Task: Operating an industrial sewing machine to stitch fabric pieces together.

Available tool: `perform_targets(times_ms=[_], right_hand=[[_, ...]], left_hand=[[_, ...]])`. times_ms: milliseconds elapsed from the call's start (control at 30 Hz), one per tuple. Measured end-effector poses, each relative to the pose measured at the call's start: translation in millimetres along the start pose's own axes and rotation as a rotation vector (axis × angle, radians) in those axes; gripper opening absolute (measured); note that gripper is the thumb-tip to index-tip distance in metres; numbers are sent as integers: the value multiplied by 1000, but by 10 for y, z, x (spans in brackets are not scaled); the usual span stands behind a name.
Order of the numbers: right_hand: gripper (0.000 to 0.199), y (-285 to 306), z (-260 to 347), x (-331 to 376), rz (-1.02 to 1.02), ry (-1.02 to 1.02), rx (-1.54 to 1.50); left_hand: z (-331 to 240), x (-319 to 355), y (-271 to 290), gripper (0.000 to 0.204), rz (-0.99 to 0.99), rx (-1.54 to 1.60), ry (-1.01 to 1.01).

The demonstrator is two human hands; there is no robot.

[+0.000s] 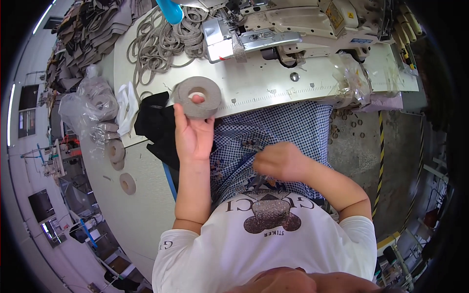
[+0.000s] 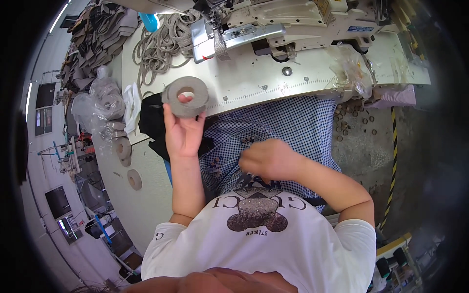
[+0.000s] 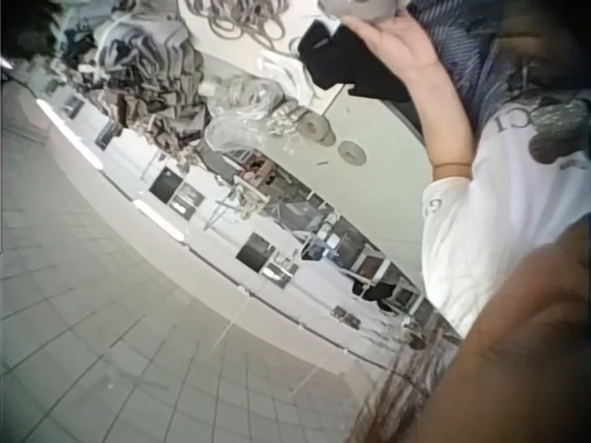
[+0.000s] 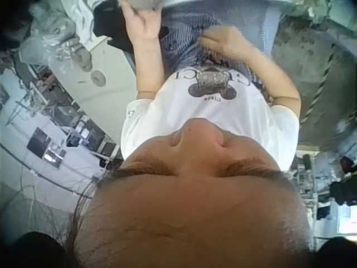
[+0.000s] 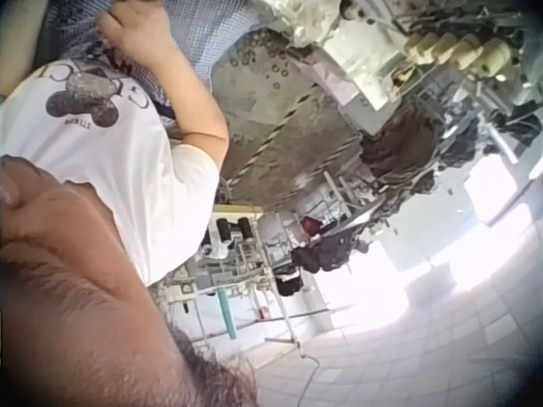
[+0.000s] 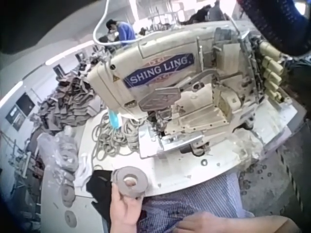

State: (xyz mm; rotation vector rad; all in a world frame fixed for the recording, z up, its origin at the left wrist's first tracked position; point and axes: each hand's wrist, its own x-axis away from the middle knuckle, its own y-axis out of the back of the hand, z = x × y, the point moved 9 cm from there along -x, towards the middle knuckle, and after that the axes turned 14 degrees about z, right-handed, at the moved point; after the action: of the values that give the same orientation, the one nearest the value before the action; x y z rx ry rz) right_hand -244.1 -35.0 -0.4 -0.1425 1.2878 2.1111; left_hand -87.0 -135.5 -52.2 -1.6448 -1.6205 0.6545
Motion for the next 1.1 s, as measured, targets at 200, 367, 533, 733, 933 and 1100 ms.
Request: perform_targets(times_ms=[200, 367, 533, 733, 933, 1100], right_hand=[[11, 19, -789, 243, -377, -707, -787], [23, -227, -872, 161, -409, -756, -1166], [27, -270, -876, 76, -334, -762, -1271], [35, -185, -881, 103, -365, -749, -1137], [33, -297, -904, 199, -286, -766, -1124], [28, -347, -914, 229, -294, -772, -1182]], left_hand=[[162, 140, -260, 52, 162, -369, -114], [399, 273, -430, 58, 240, -637, -172], [488, 296, -517, 56, 276, -673, -85], [566, 340, -506, 47, 248, -722, -116], [622, 388, -448, 42, 310, -656, -198], [606, 429, -523, 45, 304, -723, -207]])
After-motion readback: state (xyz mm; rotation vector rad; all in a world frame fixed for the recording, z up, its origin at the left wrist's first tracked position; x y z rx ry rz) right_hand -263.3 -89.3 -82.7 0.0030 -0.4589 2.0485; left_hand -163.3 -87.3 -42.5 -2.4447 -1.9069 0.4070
